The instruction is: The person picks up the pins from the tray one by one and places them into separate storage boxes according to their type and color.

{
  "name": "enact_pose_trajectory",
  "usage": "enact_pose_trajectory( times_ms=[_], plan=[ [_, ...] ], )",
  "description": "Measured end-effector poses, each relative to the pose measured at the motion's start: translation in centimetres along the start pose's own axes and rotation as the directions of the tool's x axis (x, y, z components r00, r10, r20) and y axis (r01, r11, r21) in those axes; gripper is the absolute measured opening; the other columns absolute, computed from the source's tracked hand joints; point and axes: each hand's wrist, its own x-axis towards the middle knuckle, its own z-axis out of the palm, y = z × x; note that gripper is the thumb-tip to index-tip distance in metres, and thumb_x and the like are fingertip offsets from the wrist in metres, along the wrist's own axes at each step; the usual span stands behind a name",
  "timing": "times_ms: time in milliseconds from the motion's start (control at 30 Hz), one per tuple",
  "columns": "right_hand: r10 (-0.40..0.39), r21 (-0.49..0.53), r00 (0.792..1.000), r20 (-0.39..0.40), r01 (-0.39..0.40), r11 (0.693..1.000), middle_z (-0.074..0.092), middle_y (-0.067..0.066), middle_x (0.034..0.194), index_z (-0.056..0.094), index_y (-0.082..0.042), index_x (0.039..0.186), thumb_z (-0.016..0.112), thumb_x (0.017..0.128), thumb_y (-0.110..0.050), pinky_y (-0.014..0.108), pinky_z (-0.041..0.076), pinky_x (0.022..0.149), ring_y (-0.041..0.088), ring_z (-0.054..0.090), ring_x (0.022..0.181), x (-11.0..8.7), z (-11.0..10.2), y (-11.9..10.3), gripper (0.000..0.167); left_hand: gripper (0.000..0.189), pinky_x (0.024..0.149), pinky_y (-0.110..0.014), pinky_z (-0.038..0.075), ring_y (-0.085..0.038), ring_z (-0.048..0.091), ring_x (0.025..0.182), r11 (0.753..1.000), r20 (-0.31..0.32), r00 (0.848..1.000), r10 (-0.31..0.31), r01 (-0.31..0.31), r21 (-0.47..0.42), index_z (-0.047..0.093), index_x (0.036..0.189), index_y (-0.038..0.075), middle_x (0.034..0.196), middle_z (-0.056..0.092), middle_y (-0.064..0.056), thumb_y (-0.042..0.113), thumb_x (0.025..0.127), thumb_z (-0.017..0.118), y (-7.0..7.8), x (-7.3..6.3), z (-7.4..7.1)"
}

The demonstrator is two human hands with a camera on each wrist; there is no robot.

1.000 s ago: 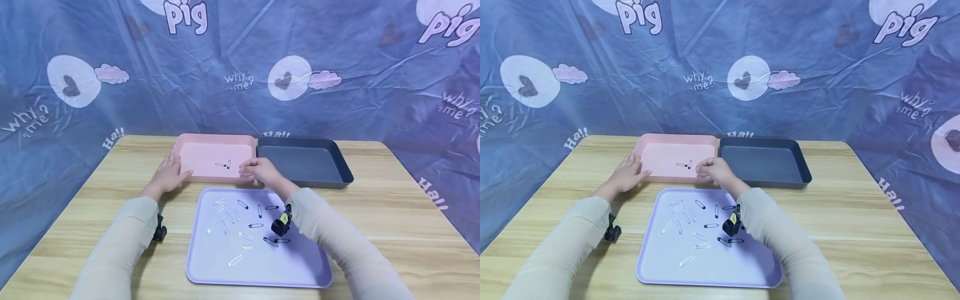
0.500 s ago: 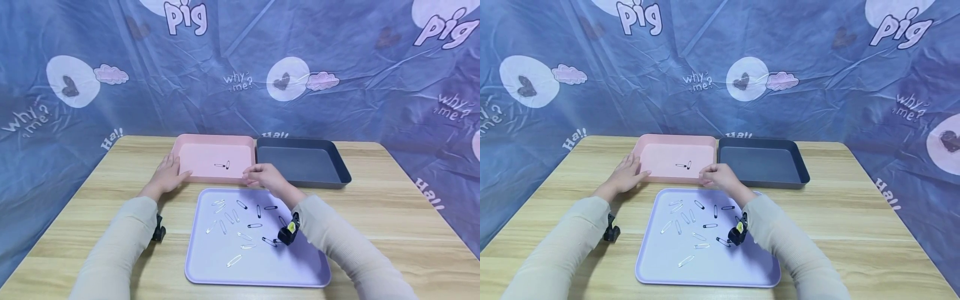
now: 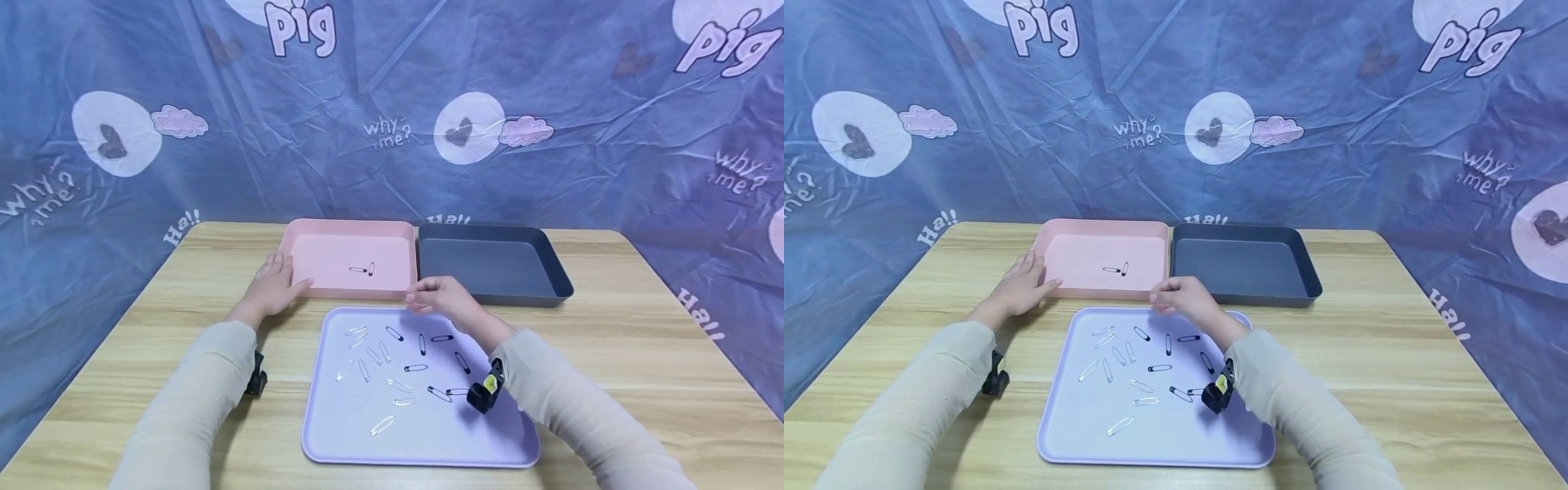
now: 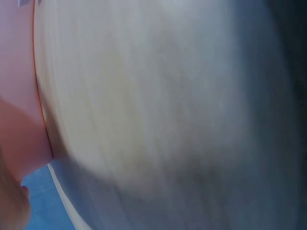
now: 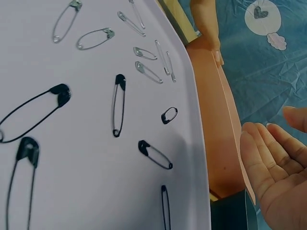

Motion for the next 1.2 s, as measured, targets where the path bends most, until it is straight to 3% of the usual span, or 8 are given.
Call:
enact_pose_trajectory(
  times_ms=[400,667,1200],
  plan=[
    [-0.022,-0.028,0.999,0.031,0.023,0.999,0.061,0.021,0.09,0.054,0.015,0.101,0.055,0.081,-0.004,0.034,0.048,0.075,0.024,0.061,0.078,-0.8,-1.0,1.2,0.027,0.081,0.101,-0.046,-0.001,-0.039,-0.005,0.126,1.0,0.004,1.0,-0.002,0.002,0.02,0.006,0.133,-0.011,0.138,-0.006,-0.028,0.052,0.088,0.029,-0.1,-0.2,-0.3],
    [0.024,-0.04,0.999,0.036,-0.022,0.999,0.06,0.023,0.093,0.055,0.014,0.101,0.057,0.08,-0.006,0.034,0.048,0.075,0.031,0.059,0.084,-1.3,-1.7,1.9,0.029,0.078,0.102,-0.046,-0.001,-0.039,-0.005,0.126,1.0,-0.001,1.0,0.001,-0.001,0.026,0.006,0.133,-0.012,0.138,-0.005,-0.028,0.048,0.089,0.031,-0.2,-0.1,-0.2],
    [0.082,-0.072,0.997,0.008,-0.081,0.994,0.063,0.016,0.083,0.054,0.016,0.099,0.06,0.078,-0.004,0.034,0.049,0.071,0.025,0.061,0.075,-2.3,-3.3,3.1,0.03,0.08,0.102,-0.046,-0.002,-0.038,-0.005,0.126,1.0,-0.008,1.0,0.01,-0.01,0.011,0.006,0.133,-0.012,0.138,-0.005,-0.028,0.05,0.088,0.031,-0.2,0.1,0.1]
  ],
)
